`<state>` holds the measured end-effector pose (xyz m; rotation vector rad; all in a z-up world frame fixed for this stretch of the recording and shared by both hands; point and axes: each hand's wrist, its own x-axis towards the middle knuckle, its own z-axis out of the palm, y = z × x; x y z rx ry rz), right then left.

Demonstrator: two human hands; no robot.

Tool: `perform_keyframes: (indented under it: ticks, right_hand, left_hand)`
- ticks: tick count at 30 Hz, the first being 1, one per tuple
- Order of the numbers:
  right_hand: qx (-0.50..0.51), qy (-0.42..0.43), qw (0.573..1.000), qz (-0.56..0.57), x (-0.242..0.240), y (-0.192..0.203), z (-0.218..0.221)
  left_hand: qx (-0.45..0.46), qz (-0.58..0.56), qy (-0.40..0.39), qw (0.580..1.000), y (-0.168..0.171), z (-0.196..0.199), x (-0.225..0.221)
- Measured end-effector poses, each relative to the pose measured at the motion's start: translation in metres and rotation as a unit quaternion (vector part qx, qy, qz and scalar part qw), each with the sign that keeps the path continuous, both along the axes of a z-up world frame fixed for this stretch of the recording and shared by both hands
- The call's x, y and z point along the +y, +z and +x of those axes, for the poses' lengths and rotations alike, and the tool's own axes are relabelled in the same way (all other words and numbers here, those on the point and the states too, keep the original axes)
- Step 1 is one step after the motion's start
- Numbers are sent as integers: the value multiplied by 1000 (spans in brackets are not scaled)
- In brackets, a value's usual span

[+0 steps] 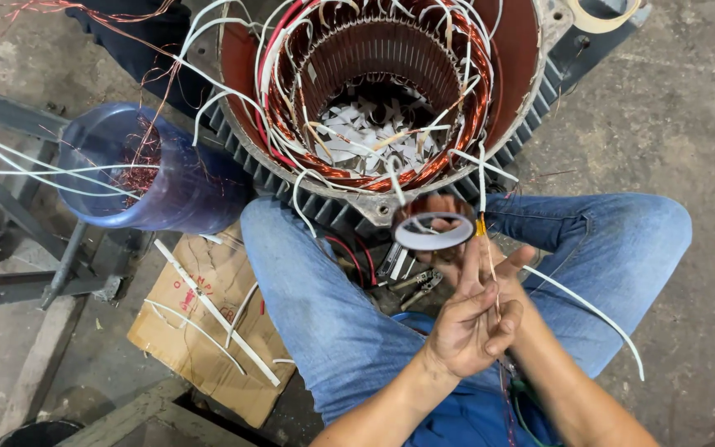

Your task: Repairing and rewinding an electric motor stator by splicing and taping wires.

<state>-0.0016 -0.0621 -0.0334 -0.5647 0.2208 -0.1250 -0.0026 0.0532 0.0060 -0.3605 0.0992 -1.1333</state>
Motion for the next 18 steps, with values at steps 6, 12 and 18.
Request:
perform_keyframes:
  ticks: [6, 12, 18]
  right_hand:
    - [106, -40, 716, -689, -73, 99, -15]
    - [-64, 89, 455, -884, -23, 199, 39]
    - [-65, 58, 512, -855, -4, 196, -4]
  left_hand:
    - [-25, 10, -26, 999, 3, 8, 3]
    - [-107, 127, -45, 985, -16, 5, 4]
    - [-229, 152, -6, 961, -77, -11, 23]
